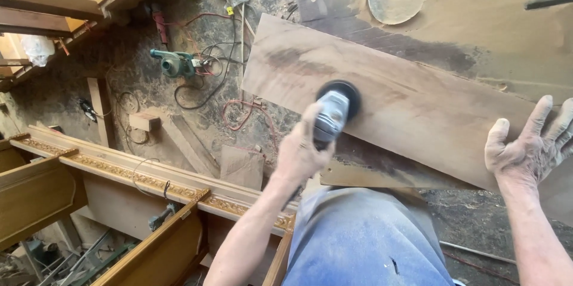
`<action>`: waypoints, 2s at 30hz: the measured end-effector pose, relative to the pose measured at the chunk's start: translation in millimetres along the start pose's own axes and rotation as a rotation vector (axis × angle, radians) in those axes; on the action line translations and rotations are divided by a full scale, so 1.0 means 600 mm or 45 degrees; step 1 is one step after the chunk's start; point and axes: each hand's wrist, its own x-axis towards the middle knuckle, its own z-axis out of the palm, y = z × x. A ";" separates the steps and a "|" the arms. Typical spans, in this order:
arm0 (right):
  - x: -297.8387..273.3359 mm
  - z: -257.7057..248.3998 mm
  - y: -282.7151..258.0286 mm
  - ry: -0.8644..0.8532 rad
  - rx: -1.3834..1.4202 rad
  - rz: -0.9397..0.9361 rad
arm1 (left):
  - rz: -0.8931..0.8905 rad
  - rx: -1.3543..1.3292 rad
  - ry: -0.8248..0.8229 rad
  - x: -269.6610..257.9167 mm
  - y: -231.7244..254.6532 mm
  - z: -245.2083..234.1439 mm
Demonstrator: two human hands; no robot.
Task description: Power sanding a large wooden board using an angle grinder with a sanding attachment in a workshop.
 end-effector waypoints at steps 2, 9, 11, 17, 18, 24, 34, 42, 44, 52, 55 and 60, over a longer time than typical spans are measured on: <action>0.003 -0.004 -0.004 0.000 0.010 -0.002 | -0.048 -0.025 0.060 0.016 -0.028 -0.031; 0.002 -0.011 -0.006 -0.019 0.018 0.019 | -0.537 -0.171 0.353 0.055 -0.038 -0.134; 0.000 -0.010 -0.003 -0.010 0.030 0.014 | -0.406 -0.140 0.325 0.048 -0.024 -0.099; -0.003 -0.005 0.000 0.011 -0.005 -0.009 | -0.222 0.062 0.029 0.019 0.061 0.024; -0.004 -0.007 0.001 0.029 -0.029 -0.025 | -0.164 0.055 0.022 0.019 0.076 0.037; 0.003 -0.011 -0.004 0.014 0.183 0.011 | -0.362 0.122 0.226 0.074 0.011 -0.032; -0.005 -0.003 0.005 0.061 0.190 -0.021 | -0.303 -0.008 0.228 0.060 0.051 -0.016; -0.007 0.006 0.011 0.031 0.169 0.008 | -0.210 0.057 0.145 0.107 0.042 -0.031; -0.008 0.007 0.011 0.044 0.150 0.005 | -0.278 0.019 0.242 0.128 0.022 -0.085; -0.005 0.010 0.007 0.062 0.173 0.057 | -0.802 -0.159 0.230 0.134 0.065 -0.151; -0.004 0.009 0.007 0.094 0.153 0.043 | -0.496 -0.153 0.172 0.114 0.078 -0.082; -0.005 0.010 0.007 0.032 0.194 0.085 | -0.313 0.051 -0.109 0.088 0.153 0.017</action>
